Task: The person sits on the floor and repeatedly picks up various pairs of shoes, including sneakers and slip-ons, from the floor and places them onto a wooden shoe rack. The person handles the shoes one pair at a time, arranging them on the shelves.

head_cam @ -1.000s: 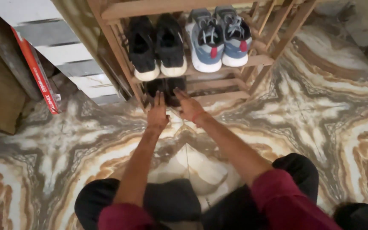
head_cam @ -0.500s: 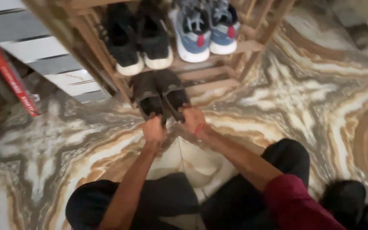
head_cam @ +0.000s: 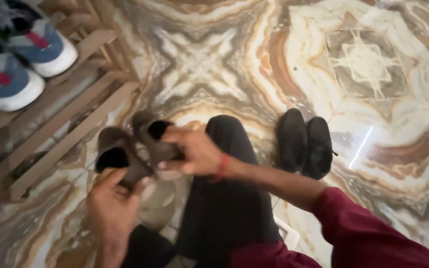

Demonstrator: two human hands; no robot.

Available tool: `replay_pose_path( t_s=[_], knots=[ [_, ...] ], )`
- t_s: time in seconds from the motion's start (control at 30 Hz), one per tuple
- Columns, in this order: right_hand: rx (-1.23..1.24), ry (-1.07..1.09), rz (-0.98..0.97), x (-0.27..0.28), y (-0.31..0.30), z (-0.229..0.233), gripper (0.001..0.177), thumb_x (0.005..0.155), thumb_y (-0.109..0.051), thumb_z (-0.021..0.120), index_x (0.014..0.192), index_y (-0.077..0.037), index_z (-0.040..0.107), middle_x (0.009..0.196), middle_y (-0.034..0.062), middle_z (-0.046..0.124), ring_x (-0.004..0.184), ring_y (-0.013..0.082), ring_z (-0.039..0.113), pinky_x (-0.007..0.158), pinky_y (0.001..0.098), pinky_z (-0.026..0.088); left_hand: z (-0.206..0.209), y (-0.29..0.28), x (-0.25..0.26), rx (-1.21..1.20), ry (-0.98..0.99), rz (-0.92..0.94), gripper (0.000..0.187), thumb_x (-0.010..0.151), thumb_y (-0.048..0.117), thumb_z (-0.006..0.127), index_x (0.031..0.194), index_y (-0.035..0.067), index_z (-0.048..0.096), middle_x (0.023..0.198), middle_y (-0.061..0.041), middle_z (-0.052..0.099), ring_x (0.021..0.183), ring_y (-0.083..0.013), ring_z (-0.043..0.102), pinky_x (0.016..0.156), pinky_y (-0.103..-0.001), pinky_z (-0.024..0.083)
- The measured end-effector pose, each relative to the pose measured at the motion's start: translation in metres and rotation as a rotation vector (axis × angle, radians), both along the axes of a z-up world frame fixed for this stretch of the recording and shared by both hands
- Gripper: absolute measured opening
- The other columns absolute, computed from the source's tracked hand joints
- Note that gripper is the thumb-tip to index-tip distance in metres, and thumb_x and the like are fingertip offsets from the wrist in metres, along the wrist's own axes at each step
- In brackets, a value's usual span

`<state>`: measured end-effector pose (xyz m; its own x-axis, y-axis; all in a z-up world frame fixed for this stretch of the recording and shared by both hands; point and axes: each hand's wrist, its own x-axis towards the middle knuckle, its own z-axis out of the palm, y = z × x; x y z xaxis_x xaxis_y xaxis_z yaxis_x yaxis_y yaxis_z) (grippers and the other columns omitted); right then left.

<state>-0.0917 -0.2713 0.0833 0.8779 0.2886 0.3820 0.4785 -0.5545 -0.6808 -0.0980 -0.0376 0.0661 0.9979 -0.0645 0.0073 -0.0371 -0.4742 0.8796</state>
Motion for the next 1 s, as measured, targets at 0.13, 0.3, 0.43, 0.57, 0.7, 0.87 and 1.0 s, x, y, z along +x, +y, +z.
replay_pose_path(
  t_s=[0.13, 0.3, 0.43, 0.57, 0.7, 0.87, 1.0],
  knots=[
    [0.158, 0.138, -0.202, -0.037, -0.068, 0.047, 0.032, 0.083, -0.022, 0.088, 0.102, -0.004, 0.069, 0.093, 0.0047, 0.06, 0.086, 0.0146, 0.06, 0.072, 0.0316, 0.047, 0.046, -0.074, 0.003, -0.057, -0.215, -0.187, 0.029, 0.071, 0.006, 0.088, 0.098, 0.004, 0.076, 0.087, -0.004, 0.071, 0.066, -0.0151, 0.067, 0.058, -0.03, 0.052],
    [0.07, 0.028, -0.495, -0.055, -0.147, 0.052, 0.034, 0.081, -0.019, 0.088, 0.101, 0.0, 0.069, 0.093, 0.0055, 0.056, 0.08, 0.0178, 0.053, 0.068, 0.0312, 0.043, 0.047, -0.171, 0.026, -0.112, -0.325, -0.354, 0.031, 0.074, 0.01, 0.085, 0.103, 0.005, 0.075, 0.095, -0.011, 0.069, 0.085, -0.0301, 0.07, 0.073, -0.038, 0.054],
    [0.032, -0.137, -0.521, -0.056, -0.221, 0.004, 0.037, 0.087, -0.021, 0.087, 0.106, 0.002, 0.065, 0.107, 0.0056, 0.059, 0.098, 0.0175, 0.058, 0.084, 0.0313, 0.049, -0.023, -0.27, 0.054, -0.121, -0.432, -0.428, 0.03, 0.07, 0.01, 0.082, 0.099, 0.006, 0.074, 0.097, -0.015, 0.065, 0.093, -0.0381, 0.066, 0.079, -0.047, 0.052],
    [-0.022, 0.071, -0.691, -0.048, -0.299, -0.064, 0.039, 0.081, -0.025, 0.089, 0.102, 0.0, 0.068, 0.095, 0.0093, 0.062, 0.087, 0.0205, 0.061, 0.077, 0.0345, 0.05, -0.11, -0.381, 0.065, -0.181, -0.534, -0.345, 0.021, 0.076, 0.001, 0.067, 0.096, 0.007, 0.072, 0.103, -0.017, 0.066, 0.103, -0.0392, 0.064, 0.088, -0.05, 0.053],
    [-0.082, 0.114, -0.74, -0.053, -0.313, -0.113, 0.045, 0.081, -0.025, 0.085, 0.117, -0.004, 0.069, 0.105, 0.0131, 0.071, 0.095, 0.0242, 0.067, 0.083, 0.0357, 0.054, -0.149, -0.411, 0.033, -0.183, -0.32, -0.362, 0.03, 0.078, 0.023, 0.079, 0.105, 0.011, 0.072, 0.105, -0.02, 0.062, 0.099, -0.0417, 0.063, 0.083, -0.054, 0.051],
    [-0.315, -0.077, -0.721, -0.044, -0.292, -0.115, 0.035, 0.083, -0.01, 0.072, 0.118, -0.008, 0.075, 0.115, 0.0207, 0.066, 0.093, 0.0341, 0.066, 0.077, 0.0409, 0.056, -0.115, -0.331, -0.016, -0.338, -0.412, -0.511, 0.051, 0.077, 0.008, 0.071, 0.128, 0.01, 0.069, 0.143, -0.028, 0.057, 0.116, -0.0439, 0.065, 0.096, -0.048, 0.056],
    [-0.33, -0.166, -0.597, -0.004, -0.254, -0.091, 0.026, 0.089, -0.014, 0.08, 0.113, -0.007, 0.074, 0.102, 0.0134, 0.071, 0.092, 0.0283, 0.068, 0.086, 0.0406, 0.055, -0.066, -0.217, -0.04, -0.316, -0.336, -0.366, 0.036, 0.088, 0.005, 0.073, 0.124, 0.011, 0.071, 0.135, -0.022, 0.065, 0.104, -0.0388, 0.069, 0.087, -0.045, 0.057]
  ],
)
